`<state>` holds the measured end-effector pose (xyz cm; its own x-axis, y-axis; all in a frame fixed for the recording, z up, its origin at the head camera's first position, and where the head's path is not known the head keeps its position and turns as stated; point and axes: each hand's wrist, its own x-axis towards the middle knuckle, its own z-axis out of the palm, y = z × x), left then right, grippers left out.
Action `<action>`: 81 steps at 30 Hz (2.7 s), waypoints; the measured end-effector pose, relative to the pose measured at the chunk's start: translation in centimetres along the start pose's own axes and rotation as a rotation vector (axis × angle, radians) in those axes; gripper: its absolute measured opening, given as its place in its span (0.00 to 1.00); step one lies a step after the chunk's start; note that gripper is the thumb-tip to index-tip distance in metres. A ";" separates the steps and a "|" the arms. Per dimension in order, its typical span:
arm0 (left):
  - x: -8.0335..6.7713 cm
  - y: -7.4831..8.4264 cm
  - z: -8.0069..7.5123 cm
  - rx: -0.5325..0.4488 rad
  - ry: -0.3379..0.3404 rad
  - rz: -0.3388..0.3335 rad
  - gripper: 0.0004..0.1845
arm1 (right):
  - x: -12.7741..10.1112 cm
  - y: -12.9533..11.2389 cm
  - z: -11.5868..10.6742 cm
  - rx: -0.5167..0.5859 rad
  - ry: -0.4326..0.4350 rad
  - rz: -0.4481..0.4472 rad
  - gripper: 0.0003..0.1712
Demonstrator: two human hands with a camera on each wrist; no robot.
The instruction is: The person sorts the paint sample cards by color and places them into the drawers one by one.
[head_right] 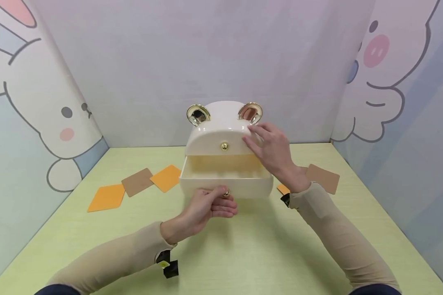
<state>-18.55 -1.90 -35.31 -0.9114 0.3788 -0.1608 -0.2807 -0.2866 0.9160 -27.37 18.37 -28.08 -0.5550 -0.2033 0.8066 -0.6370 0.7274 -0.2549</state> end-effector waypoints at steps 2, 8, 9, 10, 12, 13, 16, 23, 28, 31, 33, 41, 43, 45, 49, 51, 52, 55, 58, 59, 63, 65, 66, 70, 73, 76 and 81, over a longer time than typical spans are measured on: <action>-0.2 0.0 0.1 0.004 -0.005 -0.001 0.21 | 0.0 0.0 0.0 -0.004 0.001 0.002 0.20; -1.0 -0.3 0.4 0.011 0.004 -0.013 0.19 | 0.1 0.0 0.0 -0.001 0.005 0.009 0.19; -1.1 -0.3 0.5 0.013 0.005 -0.013 0.19 | 0.1 0.0 0.0 0.003 0.006 0.009 0.19; -1.3 -0.3 0.6 0.015 0.007 -0.013 0.18 | 0.1 0.0 0.0 0.005 0.008 0.007 0.19; -1.5 -0.4 0.7 0.020 0.006 -0.006 0.19 | 0.1 0.1 0.0 0.007 0.011 0.005 0.19; -1.6 -0.5 0.8 0.025 0.007 -0.002 0.18 | 0.2 0.1 0.0 0.008 0.013 0.004 0.20; -1.8 -0.5 1.0 0.033 0.004 0.004 0.16 | 0.2 0.2 0.0 0.006 0.013 0.007 0.20; -2.2 -1.0 1.1 0.041 0.000 0.018 0.16 | 0.1 0.1 0.0 0.002 0.018 0.017 0.20; -2.8 -1.0 1.1 0.086 -0.016 0.014 0.20 | 0.1 0.1 0.1 0.005 0.014 0.013 0.21; -3.6 -0.3 1.0 0.164 -0.054 0.055 0.21 | 0.0 0.1 0.1 0.003 0.015 0.011 0.21; -4.4 1.0 0.8 0.223 -0.080 0.151 0.19 | 0.0 0.1 0.1 0.006 0.018 0.011 0.20; -5.4 10.0 -4.7 0.339 0.217 0.641 0.08 | 0.0 -0.1 0.3 0.023 0.013 0.021 0.19; -4.0 11.0 -7.4 0.496 0.326 0.667 0.07 | 0.0 0.0 0.2 0.019 0.017 0.018 0.19; -2.1 11.1 -10.3 0.733 0.405 0.597 0.10 | 0.0 0.0 0.2 0.017 0.021 0.016 0.19; 1.9 9.2 -15.7 1.225 0.395 0.270 0.26 | -0.1 0.1 0.0 0.010 0.024 0.010 0.19; 3.2 8.1 -17.6 1.365 0.328 0.085 0.34 | -0.1 0.1 0.0 0.011 0.023 0.010 0.19; 3.7 7.7 -18.3 1.422 0.300 0.008 0.37 | -0.1 0.1 0.0 0.011 0.021 0.010 0.19; 4.6 6.6 -19.5 1.561 0.263 -0.120 0.38 | 0.0 0.1 0.0 0.014 0.019 0.008 0.19; 5.1 6.0 -20.1 1.644 0.253 -0.150 0.36 | 0.1 0.1 0.0 0.016 0.017 0.009 0.20; 5.3 6.0 -20.1 1.635 0.250 -0.153 0.37 | 0.1 0.1 0.0 0.016 0.015 0.009 0.20; 6.0 5.8 -20.3 1.553 0.225 -0.167 0.45 | 0.1 0.0 0.0 0.014 0.006 0.021 0.20; 6.3 5.8 -20.3 1.531 0.222 -0.184 0.49 | 0.1 0.0 0.0 0.011 0.003 0.026 0.20; 6.4 5.8 -20.3 1.539 0.225 -0.187 0.50 | 0.1 0.0 0.0 0.011 0.003 0.027 0.20; 7.1 6.0 -20.5 1.601 0.243 -0.214 0.51 | 0.1 0.0 0.0 0.019 0.011 0.019 0.20; 7.5 6.1 -20.6 1.651 0.245 -0.210 0.49 | 0.2 0.0 0.0 0.024 0.012 0.013 0.20; 7.8 6.1 -20.5 1.680 0.244 -0.202 0.44 | 0.1 0.0 0.0 0.025 0.011 0.015 0.20; 7.8 6.1 -20.0 1.703 0.258 -0.173 0.36 | 0.1 0.0 0.0 0.025 0.014 0.014 0.20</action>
<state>-33.39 -18.33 -38.34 -0.9759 0.1145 -0.1856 0.0798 0.9796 0.1845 -27.43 18.36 -27.99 -0.5562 -0.1838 0.8105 -0.6426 0.7135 -0.2792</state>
